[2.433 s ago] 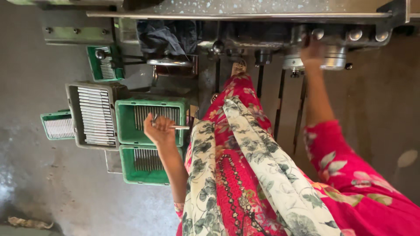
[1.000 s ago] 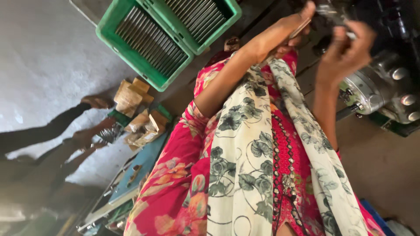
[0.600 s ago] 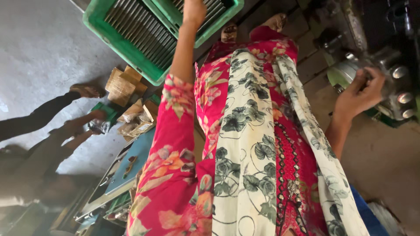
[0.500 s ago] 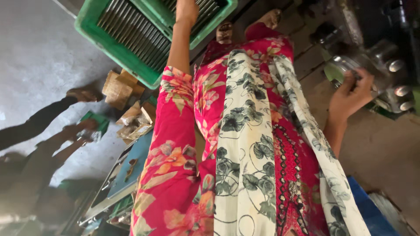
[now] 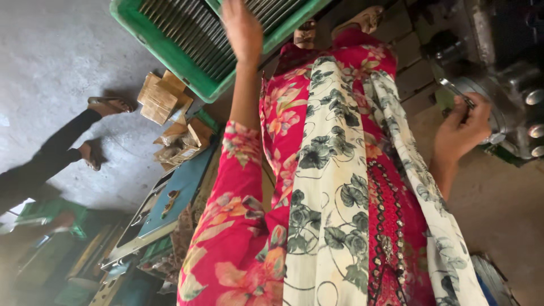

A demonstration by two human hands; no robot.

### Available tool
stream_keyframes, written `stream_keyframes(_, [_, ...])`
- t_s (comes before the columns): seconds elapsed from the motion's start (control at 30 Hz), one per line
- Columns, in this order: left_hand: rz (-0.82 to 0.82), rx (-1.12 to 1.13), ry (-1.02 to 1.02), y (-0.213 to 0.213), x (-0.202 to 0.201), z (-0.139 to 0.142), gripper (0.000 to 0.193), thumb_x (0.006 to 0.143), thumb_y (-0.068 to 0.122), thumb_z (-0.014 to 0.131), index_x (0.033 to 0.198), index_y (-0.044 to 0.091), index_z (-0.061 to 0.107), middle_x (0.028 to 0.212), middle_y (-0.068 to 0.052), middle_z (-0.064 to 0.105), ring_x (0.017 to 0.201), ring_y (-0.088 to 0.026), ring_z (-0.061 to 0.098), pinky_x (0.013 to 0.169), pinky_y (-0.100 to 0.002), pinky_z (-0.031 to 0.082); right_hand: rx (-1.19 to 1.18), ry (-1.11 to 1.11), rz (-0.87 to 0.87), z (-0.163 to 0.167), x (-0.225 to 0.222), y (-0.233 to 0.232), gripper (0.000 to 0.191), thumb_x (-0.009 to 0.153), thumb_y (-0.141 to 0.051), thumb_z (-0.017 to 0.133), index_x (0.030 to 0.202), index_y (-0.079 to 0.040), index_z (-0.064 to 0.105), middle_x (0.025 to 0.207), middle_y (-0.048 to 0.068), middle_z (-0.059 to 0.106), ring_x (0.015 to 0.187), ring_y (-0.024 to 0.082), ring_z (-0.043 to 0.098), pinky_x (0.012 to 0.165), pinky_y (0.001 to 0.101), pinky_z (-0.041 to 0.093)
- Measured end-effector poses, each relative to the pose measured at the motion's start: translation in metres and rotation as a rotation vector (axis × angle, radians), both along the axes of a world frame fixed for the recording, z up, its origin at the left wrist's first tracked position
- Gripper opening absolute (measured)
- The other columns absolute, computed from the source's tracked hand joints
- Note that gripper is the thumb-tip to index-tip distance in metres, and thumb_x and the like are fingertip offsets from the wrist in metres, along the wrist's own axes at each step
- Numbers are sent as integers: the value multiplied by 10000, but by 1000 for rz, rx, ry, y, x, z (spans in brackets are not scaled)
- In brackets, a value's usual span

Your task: The person operates a lathe machine, loading small metal workpieces into the machine and turning handles to machine them. They remove finished parts, place them into green plastic bins, and repeat the machining cycle with new pieces.

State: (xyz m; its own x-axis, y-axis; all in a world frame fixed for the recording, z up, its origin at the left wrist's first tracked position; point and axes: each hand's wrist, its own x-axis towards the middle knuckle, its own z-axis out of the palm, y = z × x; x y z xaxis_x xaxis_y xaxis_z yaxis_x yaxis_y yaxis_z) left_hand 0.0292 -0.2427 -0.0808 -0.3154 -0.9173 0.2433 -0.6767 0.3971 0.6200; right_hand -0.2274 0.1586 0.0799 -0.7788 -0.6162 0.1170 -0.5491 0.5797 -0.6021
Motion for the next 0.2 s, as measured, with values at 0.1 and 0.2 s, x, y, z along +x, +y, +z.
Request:
stream_keyframes(0.1, [372, 31, -100, -11, 45, 1, 458, 904, -50, 568, 1322, 134, 545, 1296, -151, 563, 1192, -384, 554, 1027, -531, 507, 41, 1, 15, 4, -8, 8, 66, 1100, 59, 629, 1156, 42, 658, 1007, 151, 709, 833, 230, 669, 739, 358, 517])
stream_keyframes(0.2, [262, 228, -523, -34, 84, -4, 776, 685, 7, 646, 1425, 151, 460, 1389, -173, 443, 1239, -417, 452, 913, -533, 501, 125, 28, 49, 3, -13, 6, 87, 1099, 40, 637, 1173, 15, 676, 989, 153, 719, 829, 247, 675, 736, 363, 509])
